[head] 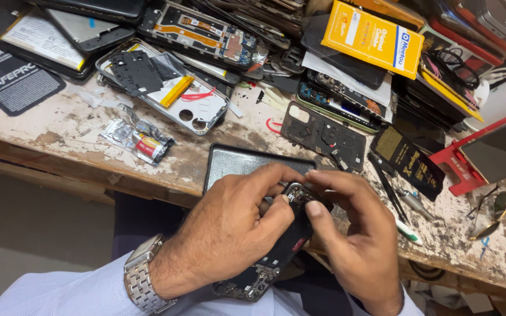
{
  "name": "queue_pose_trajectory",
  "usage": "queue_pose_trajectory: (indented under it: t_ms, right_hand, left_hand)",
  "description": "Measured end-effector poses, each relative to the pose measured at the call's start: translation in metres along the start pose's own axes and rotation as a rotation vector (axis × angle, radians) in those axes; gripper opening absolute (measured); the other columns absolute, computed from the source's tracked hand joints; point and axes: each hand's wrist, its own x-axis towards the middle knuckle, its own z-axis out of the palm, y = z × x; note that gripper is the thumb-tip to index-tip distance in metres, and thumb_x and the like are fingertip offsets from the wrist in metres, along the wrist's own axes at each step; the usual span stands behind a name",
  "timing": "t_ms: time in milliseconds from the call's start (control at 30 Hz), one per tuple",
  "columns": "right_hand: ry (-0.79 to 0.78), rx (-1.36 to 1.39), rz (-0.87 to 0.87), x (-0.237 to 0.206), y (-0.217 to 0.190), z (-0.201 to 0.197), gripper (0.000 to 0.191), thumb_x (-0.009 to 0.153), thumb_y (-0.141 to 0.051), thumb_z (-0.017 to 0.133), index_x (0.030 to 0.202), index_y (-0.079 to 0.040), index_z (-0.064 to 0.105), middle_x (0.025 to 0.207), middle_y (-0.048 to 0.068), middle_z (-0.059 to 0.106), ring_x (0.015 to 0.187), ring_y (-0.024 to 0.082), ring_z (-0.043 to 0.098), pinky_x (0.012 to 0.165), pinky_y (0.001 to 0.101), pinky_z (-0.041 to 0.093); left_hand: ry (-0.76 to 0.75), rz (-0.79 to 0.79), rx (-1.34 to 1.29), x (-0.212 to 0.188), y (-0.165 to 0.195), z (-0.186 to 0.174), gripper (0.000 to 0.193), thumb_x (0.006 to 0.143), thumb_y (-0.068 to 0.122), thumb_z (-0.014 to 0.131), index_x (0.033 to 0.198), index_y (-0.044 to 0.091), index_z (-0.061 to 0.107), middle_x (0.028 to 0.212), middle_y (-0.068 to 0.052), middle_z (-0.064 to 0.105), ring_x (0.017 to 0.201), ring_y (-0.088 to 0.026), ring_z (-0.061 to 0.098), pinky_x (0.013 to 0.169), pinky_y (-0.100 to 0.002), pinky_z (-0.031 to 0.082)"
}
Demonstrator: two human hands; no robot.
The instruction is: The person works on a disassembled smartphone at a cluttered repair bench, holding the phone chassis and fitting small internal components and connectors into the top of the device by hand. They briefly reach across the bench to move items aside, then continue pressing parts into place on the phone.
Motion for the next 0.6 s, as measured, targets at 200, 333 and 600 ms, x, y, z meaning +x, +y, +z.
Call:
queue_pose_trajectory:
  t_ms: [200,333,600]
  right_hand:
    - [0.006,0.188,0.231,0.006,0.0,0.015,0.033,0.092,-0.001,0.069,0.125,0.0,0.061,0.111,0.009,0.068,0.105,0.013,0.066,0.093,0.0284,0.054]
    - [-0.006,0.262,0.219,0.012,0.005,0.019,0.033,0.093,0.001,0.069,0.124,0.0,0.057,0.108,0.007,0.063,0.101,0.013,0.062,0.091,0.0279,0.052]
    - [-0.046,0.318,0.223,0.017,0.01,0.015,0.037,0.093,0.003,0.067,0.127,0.0,0.054,0.112,0.007,0.059,0.106,0.013,0.058,0.092,0.0276,0.05]
  left_hand:
    - [0.014,0.027,0.068,0.002,-0.003,0.002,0.037,0.091,0.019,0.057,0.124,0.003,0.053,0.073,-0.017,0.074,0.067,-0.035,0.073,0.059,-0.047,0.053]
    - [0.007,0.099,0.14,0.003,-0.008,-0.002,0.037,0.092,0.018,0.057,0.126,0.003,0.052,0.079,-0.019,0.073,0.074,-0.039,0.072,0.063,-0.052,0.052]
    - [-0.087,0.115,0.22,0.004,-0.011,-0.011,0.058,0.082,0.015,0.06,0.136,-0.001,0.045,0.074,-0.019,0.069,0.076,-0.041,0.07,0.068,-0.054,0.052]
